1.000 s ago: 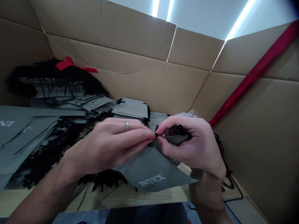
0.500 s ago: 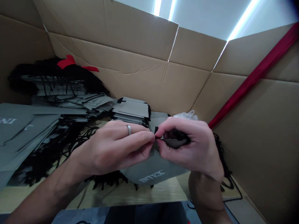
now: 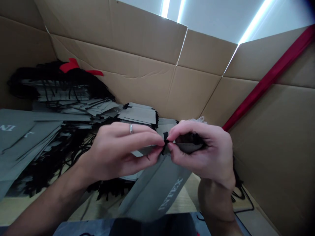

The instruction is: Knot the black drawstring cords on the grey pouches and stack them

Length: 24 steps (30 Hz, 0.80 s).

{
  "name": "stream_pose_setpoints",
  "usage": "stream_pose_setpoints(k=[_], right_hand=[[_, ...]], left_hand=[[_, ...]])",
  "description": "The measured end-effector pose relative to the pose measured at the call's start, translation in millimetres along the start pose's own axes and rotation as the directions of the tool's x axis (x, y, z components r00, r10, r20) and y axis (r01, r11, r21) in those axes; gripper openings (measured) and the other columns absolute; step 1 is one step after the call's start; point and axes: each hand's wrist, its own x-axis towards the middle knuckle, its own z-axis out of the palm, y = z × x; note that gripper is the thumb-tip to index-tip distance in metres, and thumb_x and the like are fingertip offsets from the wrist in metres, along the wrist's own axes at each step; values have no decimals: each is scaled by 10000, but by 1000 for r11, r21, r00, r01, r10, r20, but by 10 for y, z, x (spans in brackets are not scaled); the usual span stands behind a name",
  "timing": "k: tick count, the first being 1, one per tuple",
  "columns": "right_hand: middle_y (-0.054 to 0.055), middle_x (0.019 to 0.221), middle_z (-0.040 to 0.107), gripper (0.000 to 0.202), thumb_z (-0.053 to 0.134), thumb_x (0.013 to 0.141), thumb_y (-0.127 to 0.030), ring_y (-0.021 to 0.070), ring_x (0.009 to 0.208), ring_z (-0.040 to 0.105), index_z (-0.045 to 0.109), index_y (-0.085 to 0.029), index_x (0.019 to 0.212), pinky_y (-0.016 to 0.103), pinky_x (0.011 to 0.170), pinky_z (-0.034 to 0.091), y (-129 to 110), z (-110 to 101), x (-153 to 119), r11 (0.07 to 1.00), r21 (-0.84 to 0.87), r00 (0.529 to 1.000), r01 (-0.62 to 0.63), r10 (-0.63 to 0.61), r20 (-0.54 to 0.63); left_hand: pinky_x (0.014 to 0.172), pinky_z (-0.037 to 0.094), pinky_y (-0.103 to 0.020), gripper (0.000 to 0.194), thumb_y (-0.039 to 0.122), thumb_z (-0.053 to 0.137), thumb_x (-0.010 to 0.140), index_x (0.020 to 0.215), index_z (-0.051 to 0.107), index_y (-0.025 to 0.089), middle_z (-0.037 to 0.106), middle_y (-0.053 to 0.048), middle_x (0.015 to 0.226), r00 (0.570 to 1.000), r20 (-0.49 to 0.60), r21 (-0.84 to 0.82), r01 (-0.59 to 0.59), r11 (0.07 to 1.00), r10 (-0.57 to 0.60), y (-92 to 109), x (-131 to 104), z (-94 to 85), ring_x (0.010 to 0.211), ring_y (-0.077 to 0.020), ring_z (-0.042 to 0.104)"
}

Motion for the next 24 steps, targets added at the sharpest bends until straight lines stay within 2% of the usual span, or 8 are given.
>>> stream_pose_setpoints(k=[4,7,12,16,20,24], right_hand=[[-67,904,793,250,800,843,-38,85,784,709,746,-247,969,232,746,573,3,-12,-24,993,-68,996,93,-93,1],[-33,915,777,263,786,860,-9,106,795,701,740,-231,993,266,737,574,9,-20,-38,989,-26,989,143,-142,34],[10,911,778,262,790,860,9,135,764,705,773,-209,1005,308,689,583,26,-10,-26,969,119,976,216,-216,-10],[9,897,802,280,789,845,-8,147,724,724,787,-236,1008,315,652,602,44,25,6,943,162,956,289,-277,-92],[0,862,821,283,796,865,-62,186,708,752,771,-302,1013,367,650,630,47,43,21,948,113,949,299,-283,-139],[5,868,825,329,828,859,-63,215,727,757,756,-328,1038,412,673,642,38,23,19,955,-42,940,295,-297,-165]], left_hand=[[772,678,-241,136,93,816,999,1093,754,170,875,-68,1053,990,89,139,-119,983,107,78,-49,-49,859,-184,855],[774,679,-236,138,83,830,984,1078,753,147,867,-74,1012,994,45,134,-103,986,98,123,-54,-37,838,-184,856],[675,643,-183,205,40,865,867,986,766,174,848,2,875,997,-66,-36,36,999,-38,160,-8,31,728,-131,829],[614,636,-204,240,15,838,808,937,775,206,836,15,814,981,-105,-271,132,953,-165,125,20,88,689,-148,818],[682,691,-225,279,-18,825,777,940,811,208,862,-9,847,958,-56,-495,217,841,-280,81,56,120,724,-168,827],[825,727,-168,337,28,957,794,1073,856,188,893,-21,964,886,61,-625,393,674,-460,95,96,132,838,-147,871]])
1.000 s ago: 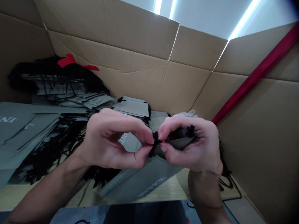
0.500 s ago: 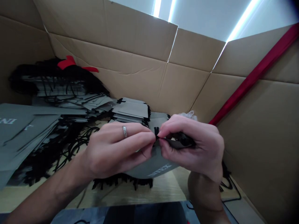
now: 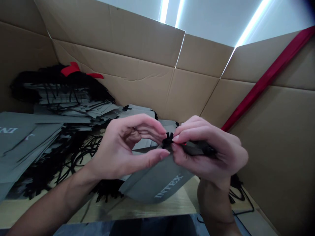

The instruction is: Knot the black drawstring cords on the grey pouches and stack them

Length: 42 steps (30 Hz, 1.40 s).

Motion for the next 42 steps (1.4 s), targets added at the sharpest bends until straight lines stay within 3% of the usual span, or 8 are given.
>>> stream_pose_setpoints(k=[2,5,12,25,28,32,36,42], right_hand=[[10,893,831,348,840,853,-55,227,768,764,760,-323,1060,418,694,641,-10,-17,2,999,-34,999,25,-24,29],[16,928,835,303,819,883,-62,233,823,759,769,-311,1048,427,744,628,-43,-46,5,1000,-9,999,13,-12,50],[-33,846,746,104,870,962,-231,124,723,647,774,-263,985,295,625,502,-111,-127,20,931,47,927,-362,354,122],[-20,880,767,113,876,974,-268,151,725,662,767,-276,1001,321,718,584,-74,-119,15,925,-28,907,-380,378,185],[-20,863,764,93,852,989,-253,154,718,673,762,-275,988,326,705,582,-81,-111,9,928,-51,912,-369,372,170],[-38,831,746,75,830,1005,-232,125,674,630,768,-271,987,295,693,573,-94,-111,14,919,-58,906,-389,393,158],[-46,832,756,101,883,984,-246,106,689,654,784,-257,969,236,618,533,-91,-126,33,900,-6,890,-435,431,148],[-38,809,771,183,966,932,-307,117,676,666,797,-239,949,223,606,544,-79,-158,76,877,51,870,-478,464,168]], left_hand=[[831,738,-177,318,65,979,831,1105,869,182,905,-32,990,999,-6,-8,54,999,-54,6,-6,20,867,-161,886],[818,746,-203,236,83,958,879,1076,887,194,916,-32,996,999,-42,55,17,998,-15,7,-36,47,864,-172,889],[776,694,-237,241,147,966,889,1083,900,273,920,26,1015,988,-118,327,-53,944,96,23,-121,77,831,-143,858],[659,629,-248,186,149,856,990,1138,843,262,906,17,984,964,1,524,-228,821,267,-19,-126,99,754,-141,835],[701,650,-267,186,160,824,1015,1161,834,276,909,18,1022,973,7,569,-194,799,232,-9,-148,104,798,-160,852],[851,699,-287,241,249,864,995,1233,825,255,905,-9,1081,999,-6,419,-30,907,36,-4,-130,77,928,-193,873],[665,630,-231,62,234,791,1040,1060,842,206,857,-8,902,992,102,369,29,929,-72,-3,-92,16,788,-166,821],[572,492,-231,179,247,704,1099,955,795,193,757,2,787,979,197,413,-26,911,-61,35,-56,-30,648,-123,647]])
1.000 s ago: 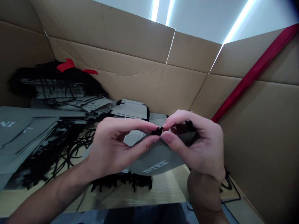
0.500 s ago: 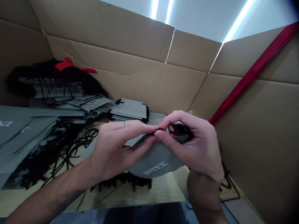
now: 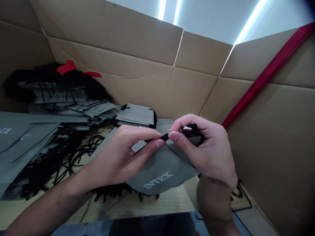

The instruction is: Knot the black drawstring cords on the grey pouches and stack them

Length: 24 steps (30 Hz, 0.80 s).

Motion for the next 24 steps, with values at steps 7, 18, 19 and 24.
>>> stream_pose_setpoints(k=[7,18,19,24], right_hand=[[-22,789,759,257,972,930,-401,128,679,669,784,-229,902,231,614,559,-1,-57,8,998,59,999,-36,34,25],[-17,997,790,243,970,911,-180,128,805,674,796,-232,1073,254,764,576,102,-30,24,986,75,967,152,-164,196],[-18,989,790,243,969,912,-174,129,816,679,791,-228,1069,252,770,574,102,-33,22,986,66,966,153,-163,202],[-24,981,798,253,985,900,-165,115,825,695,791,-209,1057,222,756,560,138,-33,25,978,168,963,122,-158,220]], left_hand=[[561,436,-240,261,230,632,1123,890,744,194,635,30,702,997,75,2,-3,1000,3,80,36,-59,604,-108,538],[592,484,-234,294,234,601,1136,865,706,190,741,3,771,995,95,2,18,1000,-18,75,24,-46,663,-127,665],[588,471,-236,290,229,596,1137,870,701,188,738,5,773,995,101,1,19,1000,-19,79,21,-47,655,-120,655],[584,409,-258,309,184,596,1123,816,640,179,653,21,725,990,140,-19,-2,1000,4,103,-2,-82,625,-100,547]])
